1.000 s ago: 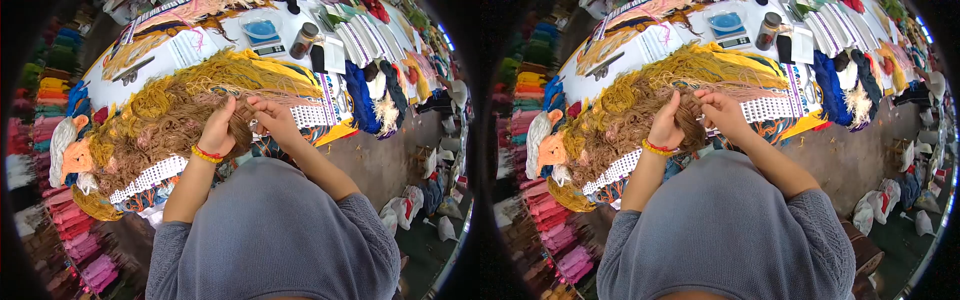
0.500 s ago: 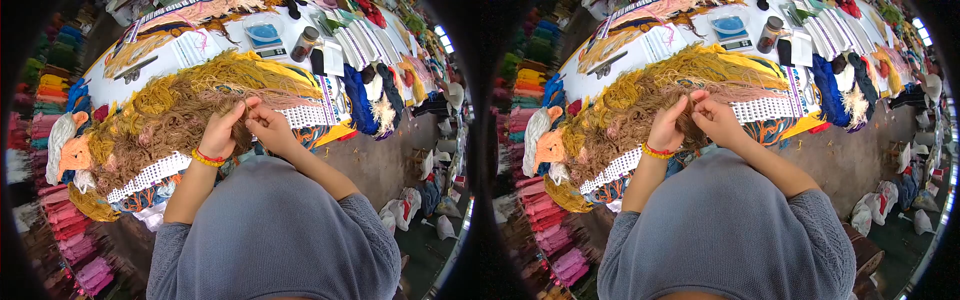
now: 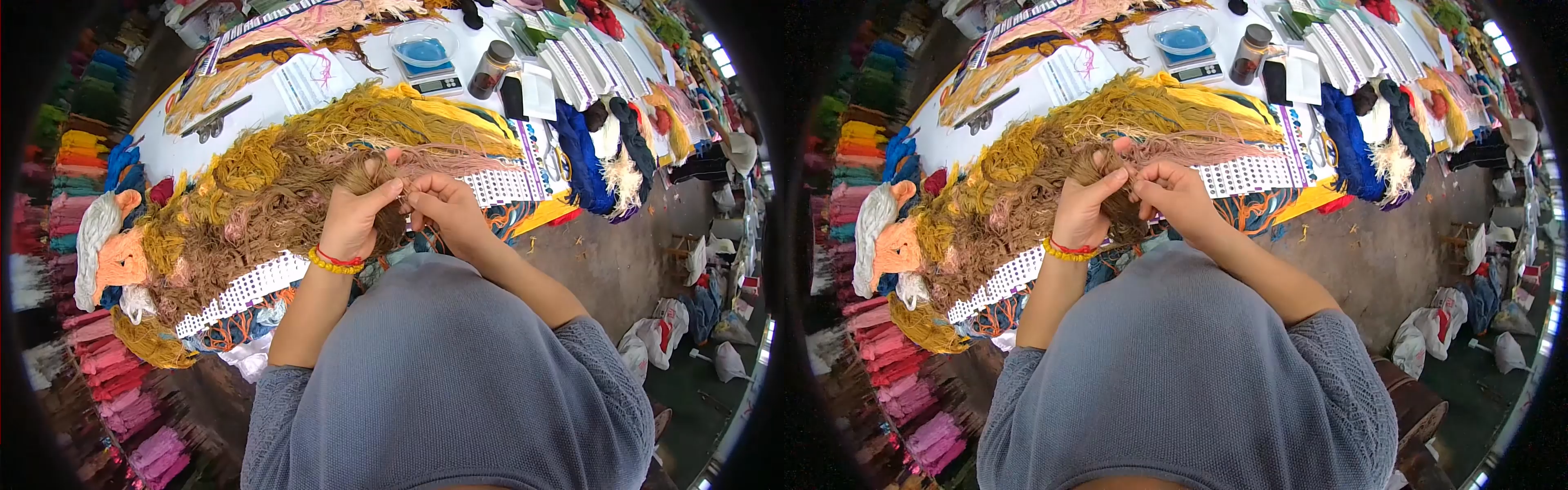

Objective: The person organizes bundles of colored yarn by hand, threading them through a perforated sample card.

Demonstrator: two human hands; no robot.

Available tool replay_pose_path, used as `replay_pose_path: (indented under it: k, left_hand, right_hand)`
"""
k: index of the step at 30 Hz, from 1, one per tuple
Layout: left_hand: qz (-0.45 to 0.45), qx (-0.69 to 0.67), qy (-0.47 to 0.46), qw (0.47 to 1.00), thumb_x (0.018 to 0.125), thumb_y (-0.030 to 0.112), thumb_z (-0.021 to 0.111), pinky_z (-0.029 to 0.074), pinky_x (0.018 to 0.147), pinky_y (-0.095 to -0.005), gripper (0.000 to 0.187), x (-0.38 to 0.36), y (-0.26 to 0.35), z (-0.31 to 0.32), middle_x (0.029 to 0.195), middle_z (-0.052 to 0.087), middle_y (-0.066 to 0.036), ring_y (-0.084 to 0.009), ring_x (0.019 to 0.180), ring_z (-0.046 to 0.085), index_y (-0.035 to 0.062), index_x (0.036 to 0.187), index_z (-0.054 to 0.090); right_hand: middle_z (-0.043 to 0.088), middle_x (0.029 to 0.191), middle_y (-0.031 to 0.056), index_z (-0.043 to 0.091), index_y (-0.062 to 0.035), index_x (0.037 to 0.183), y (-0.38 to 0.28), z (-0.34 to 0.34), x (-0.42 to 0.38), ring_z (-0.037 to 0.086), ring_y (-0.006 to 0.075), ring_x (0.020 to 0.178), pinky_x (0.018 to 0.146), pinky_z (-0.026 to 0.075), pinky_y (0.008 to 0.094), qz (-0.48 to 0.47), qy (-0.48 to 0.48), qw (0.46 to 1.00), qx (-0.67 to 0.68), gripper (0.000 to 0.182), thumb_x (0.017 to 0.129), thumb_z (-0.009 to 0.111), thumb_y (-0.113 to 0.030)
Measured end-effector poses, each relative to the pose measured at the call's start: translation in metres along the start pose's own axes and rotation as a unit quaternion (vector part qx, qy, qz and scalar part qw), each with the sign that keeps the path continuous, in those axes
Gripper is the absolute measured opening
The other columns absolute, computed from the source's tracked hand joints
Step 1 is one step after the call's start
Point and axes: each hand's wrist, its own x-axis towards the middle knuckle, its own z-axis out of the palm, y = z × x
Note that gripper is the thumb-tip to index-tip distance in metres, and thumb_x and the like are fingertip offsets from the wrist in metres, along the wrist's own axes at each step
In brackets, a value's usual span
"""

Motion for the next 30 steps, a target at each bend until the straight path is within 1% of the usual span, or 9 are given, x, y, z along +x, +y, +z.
replay_pose_path:
  k: [2,8,11,14,20,23,25,27,30]
  left_hand:
    - [0.004,-0.002,0.000,1.000,0.078,0.003,0.056,0.045,0.066,-0.0240,0.041,0.0004,0.0004,0.0002,0.082,0.059,-0.005,-0.0125,0.073,0.056,-0.0031,0.116,0.044]
    - [-0.001,0.009,0.011,1.000,0.078,0.002,0.057,0.045,0.066,-0.0253,0.043,0.0005,0.0015,-0.0004,0.081,0.058,-0.005,-0.0125,0.071,0.056,-0.0037,0.118,0.042]
    - [0.019,0.038,-0.005,0.999,0.077,0.002,0.058,0.044,0.068,-0.0249,0.045,0.0004,0.0000,0.0016,0.080,0.057,-0.004,-0.0118,0.072,0.055,-0.0037,0.119,0.041]
    - [0.048,0.083,0.017,0.995,0.077,-0.001,0.056,0.044,0.065,-0.0220,0.046,-0.0002,0.0013,0.0068,0.074,0.055,-0.002,-0.0092,0.066,0.053,-0.0066,0.120,0.038]
    - [0.035,0.051,0.010,0.998,0.077,-0.002,0.054,0.044,0.064,-0.0216,0.040,0.0004,0.0030,0.0054,0.073,0.055,-0.002,-0.0087,0.065,0.053,-0.0062,0.116,0.043]
    - [-0.006,0.021,0.028,0.999,0.077,0.000,0.055,0.044,0.065,-0.0237,0.042,-0.0015,0.0045,0.0050,0.080,0.057,-0.003,-0.0108,0.068,0.054,-0.0046,0.117,0.043]
    - [-0.015,0.020,0.038,0.999,0.079,0.001,0.053,0.045,0.061,-0.0228,0.033,-0.0020,0.0057,0.0062,0.073,0.055,-0.003,-0.0099,0.065,0.054,-0.0029,0.111,0.048]
    - [-0.014,0.006,0.037,0.999,0.079,0.001,0.053,0.045,0.061,-0.0228,0.031,-0.0010,0.0028,0.0029,0.073,0.055,-0.003,-0.0102,0.065,0.054,-0.0023,0.110,0.049]
    - [-0.017,-0.012,0.044,0.999,0.079,0.002,0.054,0.045,0.060,-0.0230,0.029,-0.0003,0.0025,0.0018,0.074,0.055,-0.003,-0.0108,0.064,0.054,-0.0017,0.108,0.051]
  right_hand:
    - [0.058,0.075,0.0037,0.053,-0.0024,0.084,0.0018,-0.0020,0.0012,0.052,0.0071,0.055,0.052,0.042,0.0196,0.002,0.004,1.000,0.028,0.007,0.081,0.054,-0.008]
    - [0.058,0.074,0.0037,0.053,-0.0026,0.083,0.0040,-0.0044,0.0035,0.051,0.0069,0.055,0.052,0.041,0.0191,-0.012,0.002,1.000,0.017,0.006,0.079,0.055,-0.006]
    - [0.057,0.073,0.0034,0.053,-0.0025,0.082,0.0048,-0.0040,0.0047,0.051,0.0069,0.056,0.052,0.041,0.0189,-0.023,0.004,1.000,-0.005,0.005,0.078,0.055,-0.005]
    - [0.057,0.072,0.0031,0.053,-0.0025,0.081,0.0037,-0.0019,0.0042,0.051,0.0069,0.057,0.053,0.041,0.0189,-0.026,0.008,1.000,-0.013,0.004,0.077,0.055,-0.003]
    - [0.057,0.072,0.0037,0.053,-0.0029,0.082,0.0054,-0.0042,0.0055,0.052,0.0079,0.055,0.052,0.041,0.0192,-0.024,0.005,1.000,0.016,0.006,0.078,0.056,-0.006]
    - [0.057,0.072,0.0040,0.053,-0.0030,0.081,0.0038,-0.0024,0.0052,0.052,0.0084,0.054,0.052,0.041,0.0193,-0.011,0.007,0.999,0.045,0.004,0.079,0.054,-0.006]
    - [0.057,0.071,0.0046,0.052,-0.0034,0.081,0.0038,-0.0015,0.0062,0.052,0.0087,0.053,0.051,0.041,0.0196,-0.008,0.010,0.999,0.042,0.004,0.080,0.053,-0.007]
    - [0.057,0.070,0.0052,0.051,-0.0037,0.081,0.0031,0.0001,0.0068,0.051,0.0091,0.052,0.049,0.041,0.0199,-0.005,0.012,0.999,0.039,0.004,0.081,0.051,-0.008]
    - [0.057,0.069,0.0063,0.049,-0.0047,0.080,0.0005,0.0027,0.0075,0.050,0.0096,0.050,0.047,0.041,0.0204,0.003,0.059,0.995,0.079,0.007,0.083,0.049,-0.011]
